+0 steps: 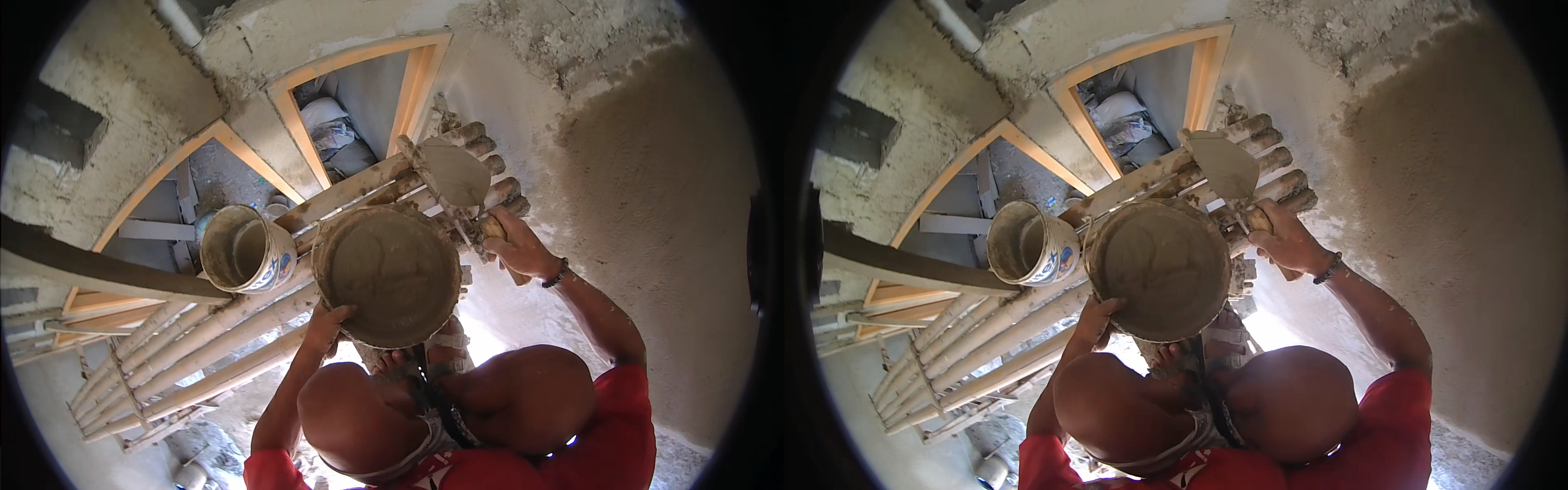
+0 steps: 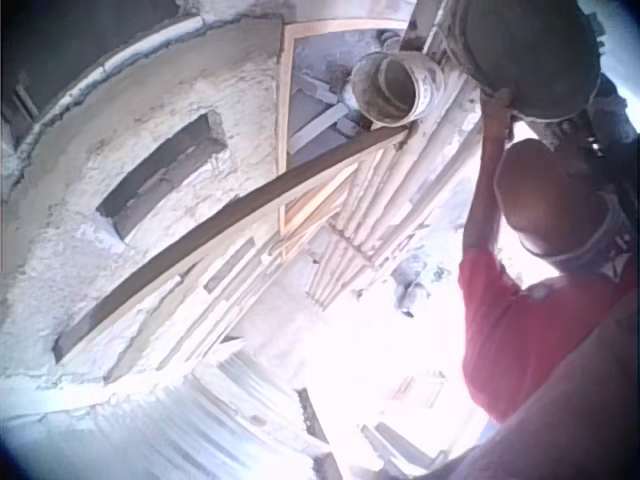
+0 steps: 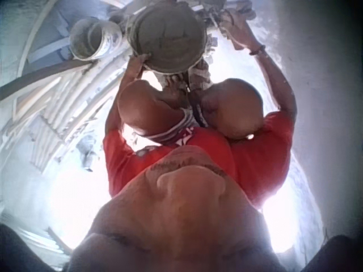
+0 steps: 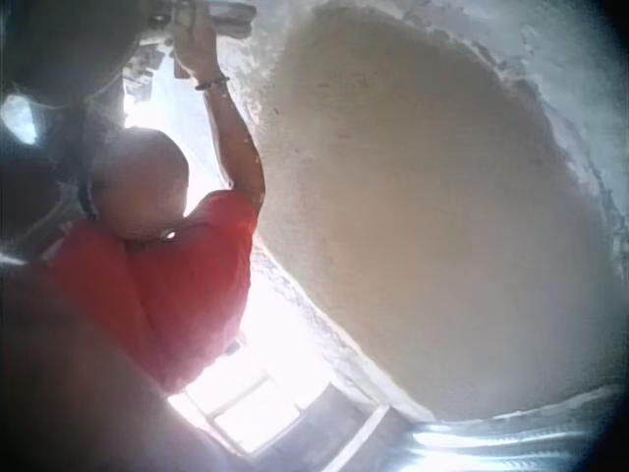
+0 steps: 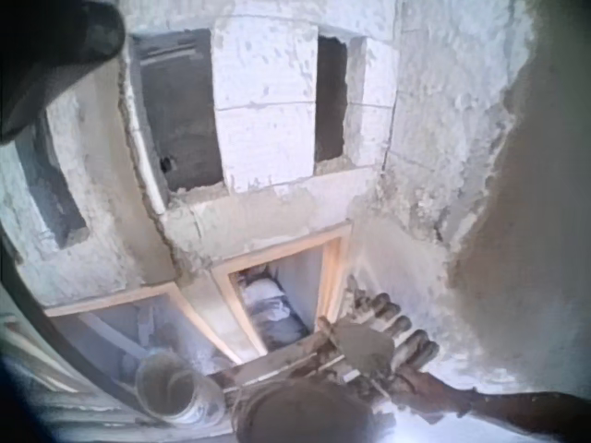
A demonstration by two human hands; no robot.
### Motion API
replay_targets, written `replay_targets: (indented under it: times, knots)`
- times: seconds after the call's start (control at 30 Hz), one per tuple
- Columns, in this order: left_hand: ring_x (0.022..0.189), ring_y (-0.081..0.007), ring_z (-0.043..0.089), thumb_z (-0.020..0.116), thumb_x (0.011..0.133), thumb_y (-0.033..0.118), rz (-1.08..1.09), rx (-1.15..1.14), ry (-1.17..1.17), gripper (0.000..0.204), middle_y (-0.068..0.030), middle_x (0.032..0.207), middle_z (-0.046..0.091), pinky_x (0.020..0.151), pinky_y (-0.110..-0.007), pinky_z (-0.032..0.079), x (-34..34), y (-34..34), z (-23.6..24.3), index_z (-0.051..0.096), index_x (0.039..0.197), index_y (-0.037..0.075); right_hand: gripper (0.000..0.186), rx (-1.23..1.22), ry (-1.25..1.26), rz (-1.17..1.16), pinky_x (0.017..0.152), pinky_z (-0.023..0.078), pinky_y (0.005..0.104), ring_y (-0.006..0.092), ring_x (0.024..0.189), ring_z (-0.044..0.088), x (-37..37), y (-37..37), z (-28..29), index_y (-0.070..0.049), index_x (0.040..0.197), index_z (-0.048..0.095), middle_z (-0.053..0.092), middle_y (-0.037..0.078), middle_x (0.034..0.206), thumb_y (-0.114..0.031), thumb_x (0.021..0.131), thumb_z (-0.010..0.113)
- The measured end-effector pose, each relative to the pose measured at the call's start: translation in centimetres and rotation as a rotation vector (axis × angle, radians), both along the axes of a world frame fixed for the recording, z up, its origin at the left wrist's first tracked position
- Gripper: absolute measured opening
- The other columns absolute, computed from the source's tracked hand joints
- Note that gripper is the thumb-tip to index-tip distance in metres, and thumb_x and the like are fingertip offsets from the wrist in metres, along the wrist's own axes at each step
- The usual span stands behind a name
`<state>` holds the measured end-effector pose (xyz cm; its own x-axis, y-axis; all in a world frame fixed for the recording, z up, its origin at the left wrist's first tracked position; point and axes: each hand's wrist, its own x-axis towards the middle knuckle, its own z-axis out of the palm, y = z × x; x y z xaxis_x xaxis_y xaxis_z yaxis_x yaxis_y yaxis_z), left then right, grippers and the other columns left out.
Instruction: The person mixes plaster in a bucket with a trowel and applies it to a wall while standing on wooden scaffolding.
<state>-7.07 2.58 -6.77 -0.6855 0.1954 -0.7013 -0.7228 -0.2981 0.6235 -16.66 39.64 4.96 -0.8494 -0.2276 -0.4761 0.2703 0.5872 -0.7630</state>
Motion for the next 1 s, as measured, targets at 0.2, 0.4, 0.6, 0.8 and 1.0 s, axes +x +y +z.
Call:
replay_targets:
  times: [0.2, 0.4, 0.6, 0.8, 1.0]
  knots:
    - [0.109, -0.0337, 0.064, 0.057, 0.084, -0.001, 0.042, 0.058, -0.113, 0.059, -0.0203, 0.127, 0.059, 0.084, -0.042, 0.06, -0.1, 0.2, 0.4, 0.039, 0.14, -0.003, 0.043, -0.398, -0.124, -0.298, 0.059, 0.056, 0.0295, 0.0163, 0.083, 0.065, 1.5, 1.1, -5.9, -0.002, 0.13, 0.04, 0.059, 0.01, 0.101, -0.01, 0.09, 0.054]
    - [0.11, -0.0309, 0.064, 0.056, 0.083, -0.004, 0.073, 0.049, -0.157, 0.055, -0.019, 0.128, 0.059, 0.089, -0.041, 0.057, 0.7, -0.8, -1.8, 0.043, 0.137, -0.004, 0.036, -0.475, -0.108, -0.349, 0.07, 0.051, 0.0292, 0.016, 0.086, 0.062, 2.8, -1.7, -8.2, -0.001, 0.122, 0.047, 0.061, 0.009, 0.1, -0.009, 0.088, 0.055]
    - [0.114, -0.0299, 0.061, 0.057, 0.08, -0.005, 0.061, 0.031, -0.162, 0.056, -0.0182, 0.128, 0.06, 0.096, -0.041, 0.053, 0.1, -0.6, -1.0, 0.046, 0.135, -0.005, 0.047, -0.262, 0.052, -0.335, 0.078, 0.047, 0.0418, 0.0291, 0.083, 0.06, 3.1, -3.8, -8.8, 0.003, 0.122, 0.044, 0.059, 0.019, 0.09, -0.021, 0.086, 0.061]
    - [0.123, -0.0333, 0.056, 0.053, 0.076, -0.003, 0.09, 0.013, 0.009, 0.065, -0.0195, 0.134, 0.055, 0.105, -0.045, 0.046, -0.2, 0.4, -0.3, 0.041, 0.14, -0.004, 0.05, -0.236, 0.133, -0.279, 0.084, 0.047, 0.0418, 0.0304, 0.09, 0.061, 1.8, -3.8, -7.7, 0.004, 0.127, 0.044, 0.061, 0.02, 0.094, -0.021, 0.086, 0.061]
    - [0.117, -0.0305, 0.059, 0.053, 0.077, -0.001, 0.062, -0.014, 0.074, 0.066, -0.0201, 0.131, 0.056, 0.101, -0.04, 0.048, -5.0, 3.5, 3.2, 0.038, 0.141, -0.005, 0.045, -0.253, 0.372, -0.47, 0.086, 0.046, 0.0417, 0.032, 0.098, 0.06, -0.3, -1.6, -9.0, 0.004, 0.12, 0.051, 0.06, 0.023, 0.103, -0.019, 0.083, 0.061]
